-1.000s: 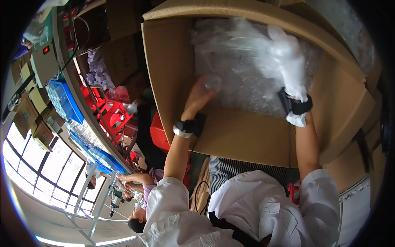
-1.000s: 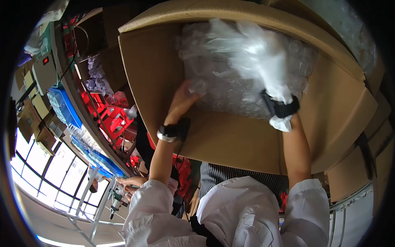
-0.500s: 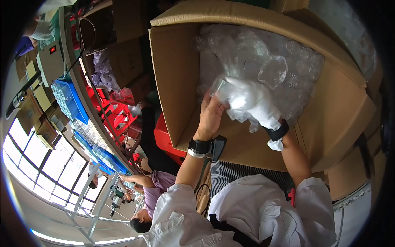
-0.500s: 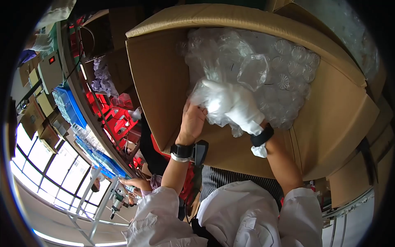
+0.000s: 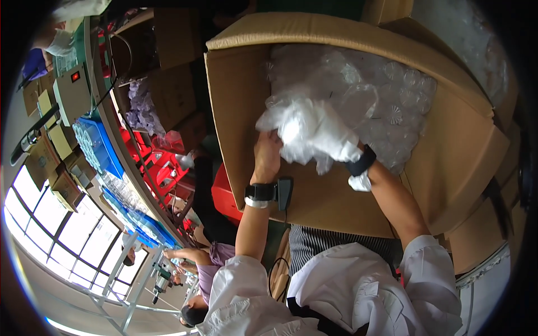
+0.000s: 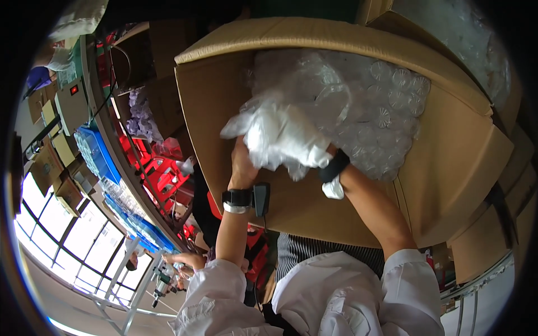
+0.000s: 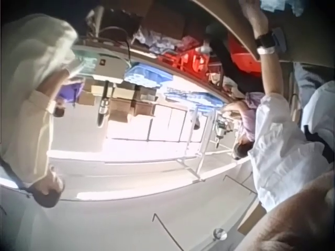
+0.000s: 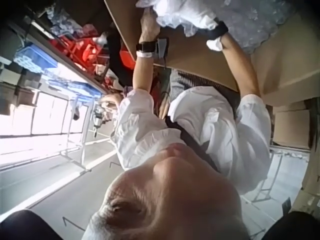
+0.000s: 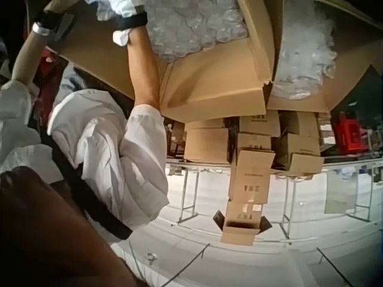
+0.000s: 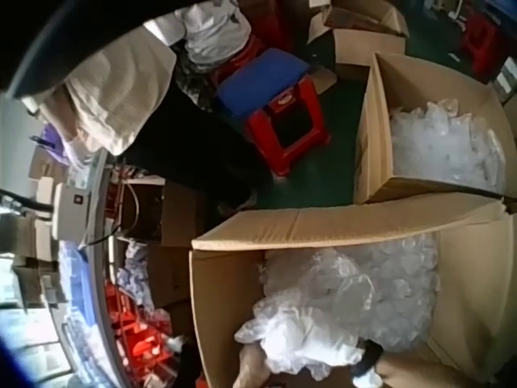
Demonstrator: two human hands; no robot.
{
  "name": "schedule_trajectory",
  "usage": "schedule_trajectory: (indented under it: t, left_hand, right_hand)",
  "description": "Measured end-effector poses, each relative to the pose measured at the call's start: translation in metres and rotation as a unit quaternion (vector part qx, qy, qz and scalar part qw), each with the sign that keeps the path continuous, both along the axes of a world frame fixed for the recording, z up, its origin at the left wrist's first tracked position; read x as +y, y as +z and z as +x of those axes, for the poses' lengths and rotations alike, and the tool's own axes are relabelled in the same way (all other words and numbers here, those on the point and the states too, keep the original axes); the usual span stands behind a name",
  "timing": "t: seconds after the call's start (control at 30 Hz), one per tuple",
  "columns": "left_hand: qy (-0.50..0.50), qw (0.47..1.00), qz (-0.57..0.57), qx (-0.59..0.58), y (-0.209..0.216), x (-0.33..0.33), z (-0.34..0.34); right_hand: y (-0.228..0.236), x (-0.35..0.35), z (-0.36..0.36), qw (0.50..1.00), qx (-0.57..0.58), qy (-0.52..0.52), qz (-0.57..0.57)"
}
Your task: The person picks up plastic cups from a table and places them into a cardboard box. They then take plastic bags from another box, insert a cup into each bag by hand, and place the bagged cups back into the cardboard box.
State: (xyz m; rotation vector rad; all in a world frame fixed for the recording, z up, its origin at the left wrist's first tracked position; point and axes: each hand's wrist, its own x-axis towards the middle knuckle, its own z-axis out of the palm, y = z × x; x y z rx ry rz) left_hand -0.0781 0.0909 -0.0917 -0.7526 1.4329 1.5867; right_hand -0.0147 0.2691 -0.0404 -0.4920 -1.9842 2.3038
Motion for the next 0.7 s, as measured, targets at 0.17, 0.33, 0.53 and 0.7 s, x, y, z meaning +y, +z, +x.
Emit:
schedule_trajectory:
  t: [0.17, 0.33, 0.53, 0.7]
  left_hand:
    - [-0.268, 0.933, -0.073, 0.228, 0.01, -0.002, 0.002]
    - [-0.244, 0.951, -0.008, 0.192, 0.006, -0.008, 0.003]
    - [-0.324, 0.933, -0.008, 0.154, -0.023, -0.011, -0.016]
    - [-0.189, 0.949, 0.016, 0.252, -0.032, -0.006, -0.02]
  right_hand:
    - [0.001, 0.01, -0.014, 0.985, -0.106, 0.058, -0.119]
    - [-0.035, -0.016, 0.0, 0.942, -0.004, -0.04, -0.333]
    - [-0.021, -0.031, 0.002, 0.946, 0.007, 0.028, -0.324]
    - [-0.004, 0.007, -0.005, 0.995, -0.03, -0.023, -0.096]
